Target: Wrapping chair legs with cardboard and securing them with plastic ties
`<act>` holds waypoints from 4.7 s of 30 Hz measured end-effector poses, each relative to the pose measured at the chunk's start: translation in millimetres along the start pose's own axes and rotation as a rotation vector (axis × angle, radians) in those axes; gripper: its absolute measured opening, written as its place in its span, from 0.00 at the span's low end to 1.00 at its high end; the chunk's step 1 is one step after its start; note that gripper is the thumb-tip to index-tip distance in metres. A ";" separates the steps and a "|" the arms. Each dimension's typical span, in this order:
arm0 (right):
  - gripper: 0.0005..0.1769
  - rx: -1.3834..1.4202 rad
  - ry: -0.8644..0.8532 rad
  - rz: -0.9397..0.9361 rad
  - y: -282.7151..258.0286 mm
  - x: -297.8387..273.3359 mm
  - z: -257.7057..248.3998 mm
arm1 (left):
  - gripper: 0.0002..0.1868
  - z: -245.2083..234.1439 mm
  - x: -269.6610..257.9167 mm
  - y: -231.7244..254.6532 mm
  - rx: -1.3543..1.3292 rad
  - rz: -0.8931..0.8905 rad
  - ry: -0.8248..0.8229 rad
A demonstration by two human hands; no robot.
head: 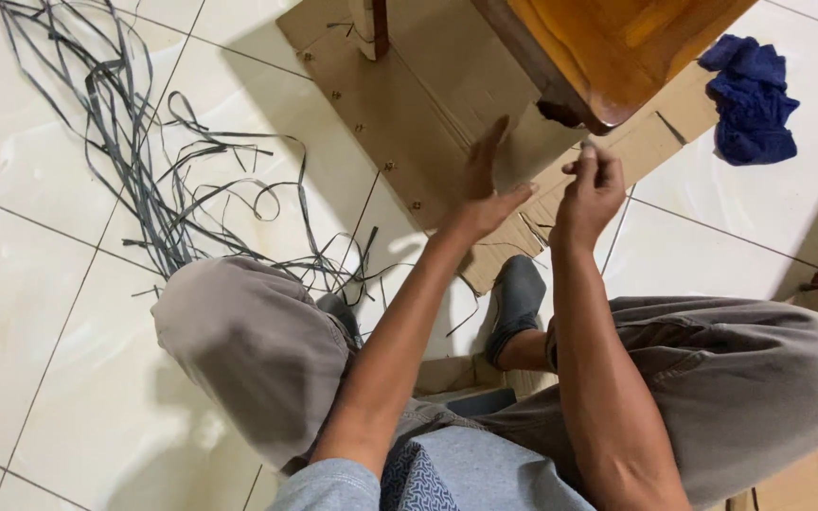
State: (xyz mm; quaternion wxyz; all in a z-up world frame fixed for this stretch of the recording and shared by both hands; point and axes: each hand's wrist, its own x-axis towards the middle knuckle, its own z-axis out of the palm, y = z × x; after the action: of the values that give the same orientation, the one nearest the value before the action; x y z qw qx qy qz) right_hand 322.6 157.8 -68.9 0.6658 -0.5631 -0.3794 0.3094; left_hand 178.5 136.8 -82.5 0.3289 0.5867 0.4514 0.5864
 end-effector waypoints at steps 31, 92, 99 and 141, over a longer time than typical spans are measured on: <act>0.30 -0.145 -0.638 0.012 -42.2 27.7 0.7 | 0.49 45.9 23.5 -49.7 0.323 -0.074 0.079; 0.30 0.035 -0.604 -0.001 -16.7 19.4 11.2 | 0.11 18.0 10.9 5.3 -0.094 -0.227 0.487; 0.29 0.020 -0.615 -0.008 -28.9 16.6 11.6 | 0.12 31.4 5.3 37.7 -0.080 -0.347 0.494; 0.06 -0.030 -0.189 0.081 -56.4 -52.3 4.3 | 0.04 17.2 -1.7 29.1 -0.370 -0.470 0.166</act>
State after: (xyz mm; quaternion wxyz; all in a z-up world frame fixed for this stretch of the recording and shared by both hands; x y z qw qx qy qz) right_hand 290.8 106.2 -21.2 0.6054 -0.5563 -0.4220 0.3820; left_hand 199.8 126.8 -58.2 0.5188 0.3463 0.4855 0.6126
